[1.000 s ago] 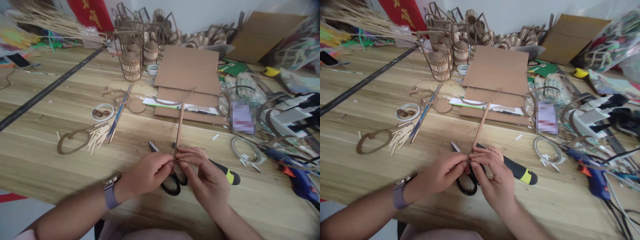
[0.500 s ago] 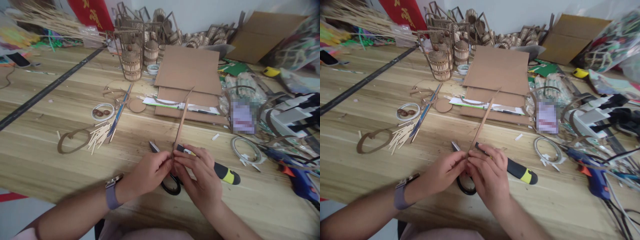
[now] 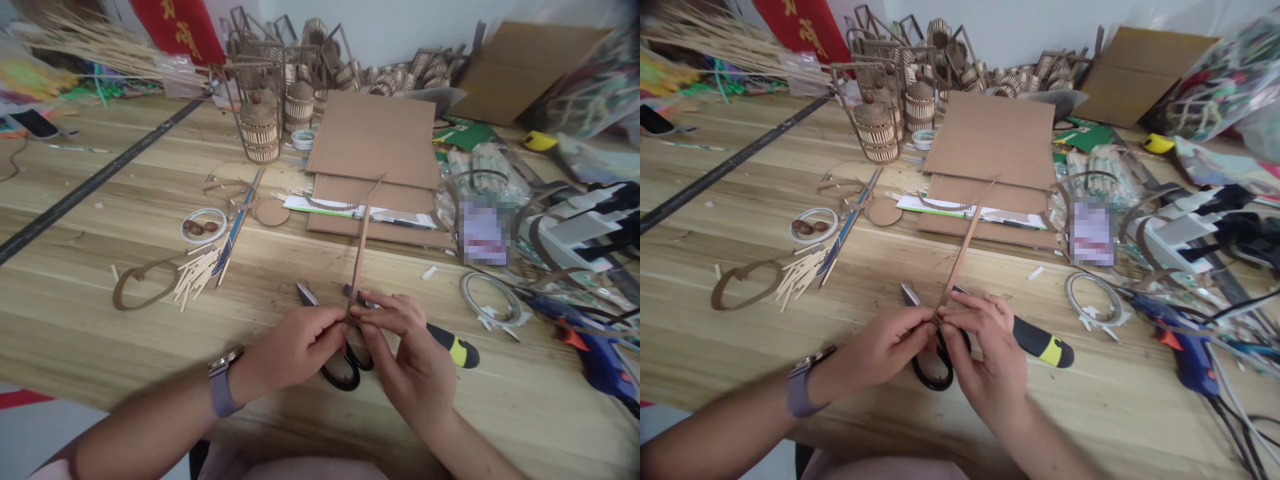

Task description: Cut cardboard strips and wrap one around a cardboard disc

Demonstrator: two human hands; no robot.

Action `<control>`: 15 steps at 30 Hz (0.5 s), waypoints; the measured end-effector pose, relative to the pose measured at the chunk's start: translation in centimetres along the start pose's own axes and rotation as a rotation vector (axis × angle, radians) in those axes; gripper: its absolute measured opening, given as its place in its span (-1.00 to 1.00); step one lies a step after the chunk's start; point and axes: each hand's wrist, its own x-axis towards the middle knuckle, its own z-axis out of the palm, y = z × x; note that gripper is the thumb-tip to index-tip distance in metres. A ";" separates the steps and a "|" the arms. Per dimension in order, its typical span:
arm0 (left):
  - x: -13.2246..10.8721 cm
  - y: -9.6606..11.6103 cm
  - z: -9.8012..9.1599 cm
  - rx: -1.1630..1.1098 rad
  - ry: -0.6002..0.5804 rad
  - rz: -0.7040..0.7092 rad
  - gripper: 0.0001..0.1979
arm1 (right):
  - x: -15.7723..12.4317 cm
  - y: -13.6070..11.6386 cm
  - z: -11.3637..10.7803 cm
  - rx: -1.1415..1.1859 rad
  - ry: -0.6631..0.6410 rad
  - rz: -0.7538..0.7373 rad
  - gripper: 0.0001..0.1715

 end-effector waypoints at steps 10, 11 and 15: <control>0.0 0.0 0.4 -0.028 0.042 -0.059 -0.67 | -0.3 0.0 0.4 -0.117 -0.022 -0.095 -0.91; 0.0 -0.1 0.4 -0.031 0.045 -0.056 -0.68 | -0.3 0.1 0.4 -0.119 -0.022 -0.096 -0.91; -0.1 -0.2 0.7 -0.039 0.038 -0.024 -0.70 | -0.2 0.0 0.3 -0.103 -0.034 -0.091 -0.87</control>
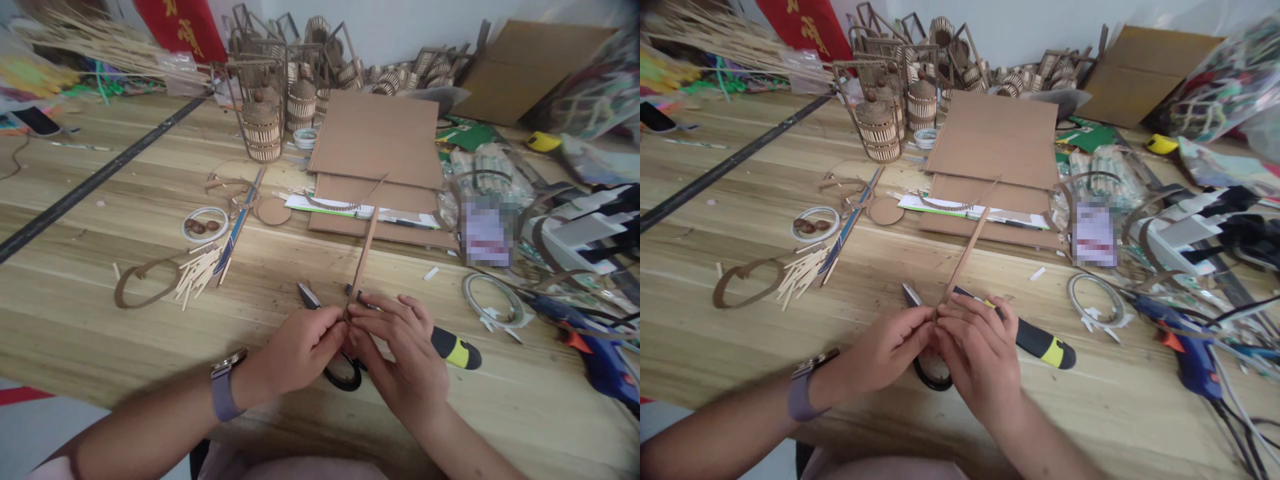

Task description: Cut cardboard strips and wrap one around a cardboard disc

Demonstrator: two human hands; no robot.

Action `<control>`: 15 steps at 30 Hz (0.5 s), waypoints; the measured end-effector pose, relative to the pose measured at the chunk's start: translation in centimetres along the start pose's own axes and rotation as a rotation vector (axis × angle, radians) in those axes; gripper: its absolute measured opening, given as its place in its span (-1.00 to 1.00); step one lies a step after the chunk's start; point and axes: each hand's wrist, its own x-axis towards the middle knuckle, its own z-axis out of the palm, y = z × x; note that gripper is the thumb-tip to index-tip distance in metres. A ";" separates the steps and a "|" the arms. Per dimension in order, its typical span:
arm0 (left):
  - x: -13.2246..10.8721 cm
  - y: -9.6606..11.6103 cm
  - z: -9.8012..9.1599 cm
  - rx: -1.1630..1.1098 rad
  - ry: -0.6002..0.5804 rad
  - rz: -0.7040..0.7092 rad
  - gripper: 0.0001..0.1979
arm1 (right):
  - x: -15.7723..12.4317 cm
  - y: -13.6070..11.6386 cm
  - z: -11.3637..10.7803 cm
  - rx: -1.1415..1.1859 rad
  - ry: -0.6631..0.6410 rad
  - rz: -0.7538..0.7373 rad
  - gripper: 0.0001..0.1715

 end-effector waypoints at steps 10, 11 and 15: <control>-0.1 0.2 -0.2 -0.045 -0.040 -0.008 -0.71 | 0.1 -0.1 -0.4 0.050 0.009 0.053 -0.84; -0.1 0.3 -0.3 -0.046 -0.035 -0.011 -0.71 | 0.1 -0.1 -0.5 0.049 0.010 0.046 -0.85; -0.1 0.4 -0.3 0.004 0.003 -0.025 -0.70 | 0.1 -0.1 -0.4 0.039 0.002 0.001 -0.85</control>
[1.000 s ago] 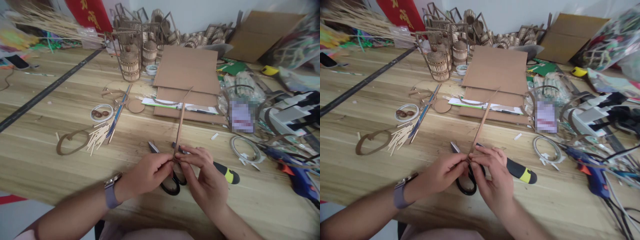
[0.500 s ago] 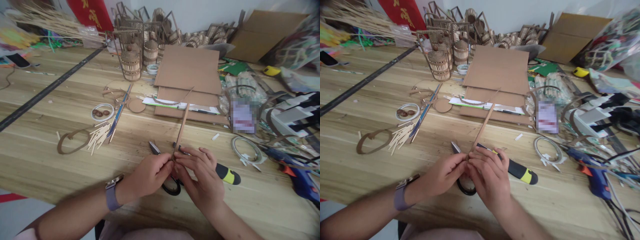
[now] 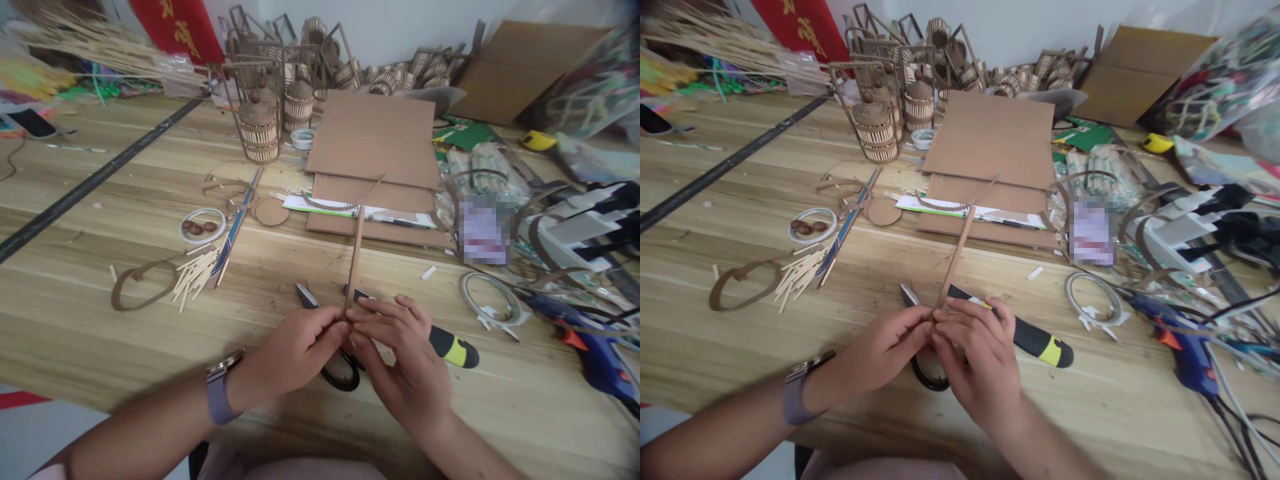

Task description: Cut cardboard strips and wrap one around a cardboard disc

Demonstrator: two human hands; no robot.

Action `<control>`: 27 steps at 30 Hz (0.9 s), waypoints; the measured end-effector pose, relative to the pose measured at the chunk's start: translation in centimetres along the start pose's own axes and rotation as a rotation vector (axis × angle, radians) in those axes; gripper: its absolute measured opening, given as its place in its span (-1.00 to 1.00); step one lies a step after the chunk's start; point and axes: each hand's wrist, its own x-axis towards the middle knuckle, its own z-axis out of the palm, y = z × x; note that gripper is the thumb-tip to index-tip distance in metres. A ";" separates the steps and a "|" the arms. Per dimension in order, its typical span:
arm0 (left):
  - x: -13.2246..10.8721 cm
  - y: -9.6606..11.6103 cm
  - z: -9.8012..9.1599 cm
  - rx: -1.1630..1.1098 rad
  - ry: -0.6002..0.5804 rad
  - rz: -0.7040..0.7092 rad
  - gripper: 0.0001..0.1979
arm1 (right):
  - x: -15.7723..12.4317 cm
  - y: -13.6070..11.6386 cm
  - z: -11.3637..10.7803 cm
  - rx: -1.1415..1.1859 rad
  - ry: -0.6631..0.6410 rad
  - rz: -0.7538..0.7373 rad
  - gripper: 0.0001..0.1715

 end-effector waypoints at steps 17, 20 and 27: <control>-0.2 0.0 0.0 0.027 -0.014 0.064 -0.68 | 0.1 -0.1 0.0 0.025 0.015 0.080 -0.84; -0.1 0.1 -0.1 0.025 0.006 0.057 -0.70 | 0.0 0.0 -0.1 0.032 0.025 0.067 -0.83; 0.0 0.0 0.0 -0.059 -0.003 -0.014 -0.69 | -0.1 -0.1 0.1 -0.017 0.016 0.005 -0.81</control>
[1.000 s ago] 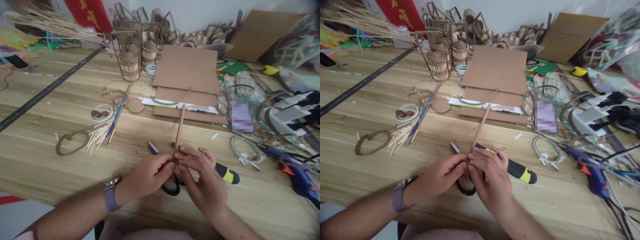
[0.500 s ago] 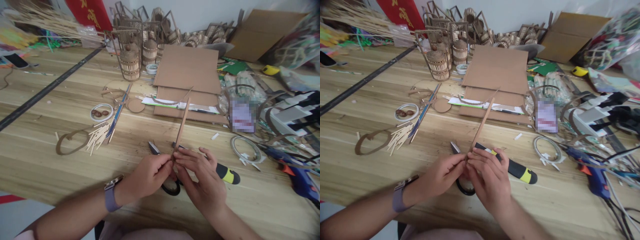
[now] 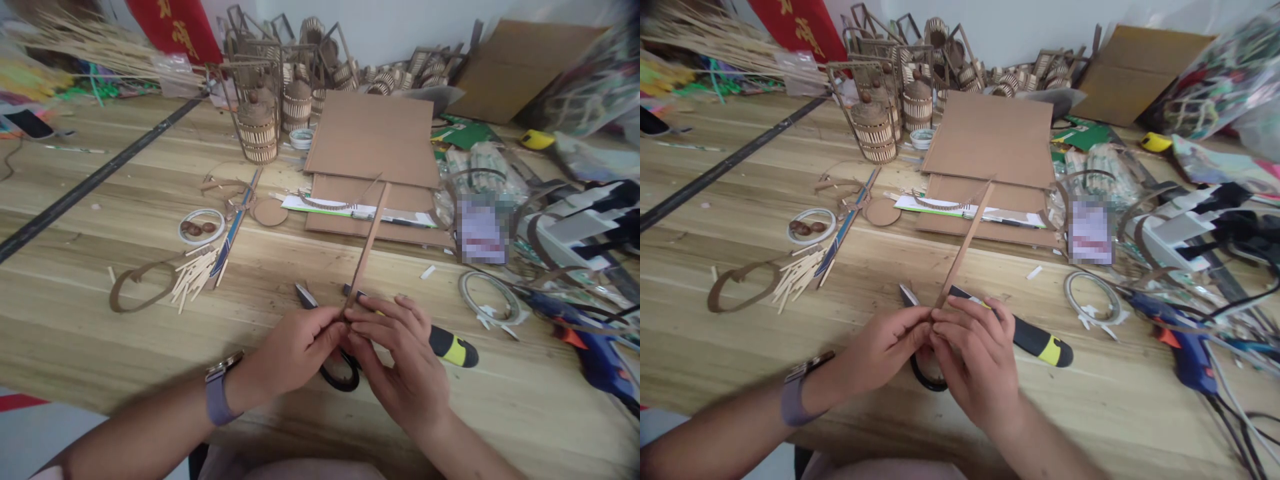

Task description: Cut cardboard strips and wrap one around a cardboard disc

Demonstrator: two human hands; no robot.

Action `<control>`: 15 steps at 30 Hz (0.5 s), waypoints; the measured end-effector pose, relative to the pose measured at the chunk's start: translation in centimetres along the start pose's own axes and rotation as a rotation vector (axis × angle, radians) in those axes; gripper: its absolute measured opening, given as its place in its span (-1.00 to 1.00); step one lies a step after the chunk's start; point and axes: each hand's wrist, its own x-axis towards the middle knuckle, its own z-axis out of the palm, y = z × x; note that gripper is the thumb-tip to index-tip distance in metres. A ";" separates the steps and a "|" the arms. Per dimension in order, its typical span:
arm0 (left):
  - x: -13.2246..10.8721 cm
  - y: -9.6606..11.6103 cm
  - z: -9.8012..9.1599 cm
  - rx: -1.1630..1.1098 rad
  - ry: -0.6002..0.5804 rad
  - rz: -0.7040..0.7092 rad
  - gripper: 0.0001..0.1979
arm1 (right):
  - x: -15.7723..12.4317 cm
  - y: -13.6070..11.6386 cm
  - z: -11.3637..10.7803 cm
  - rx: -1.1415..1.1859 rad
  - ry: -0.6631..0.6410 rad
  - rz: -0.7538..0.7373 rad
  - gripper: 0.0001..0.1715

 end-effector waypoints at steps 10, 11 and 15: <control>-0.2 0.1 0.1 0.037 -0.005 0.021 -0.68 | -0.1 -0.1 0.0 0.005 -0.026 0.032 -0.84; -0.3 0.2 0.0 0.044 -0.013 0.032 -0.67 | 0.0 -0.1 0.0 0.011 -0.025 0.038 -0.85; -0.3 0.2 -0.1 0.083 -0.030 0.058 -0.67 | 0.1 -0.1 -0.2 0.038 -0.011 0.058 -0.86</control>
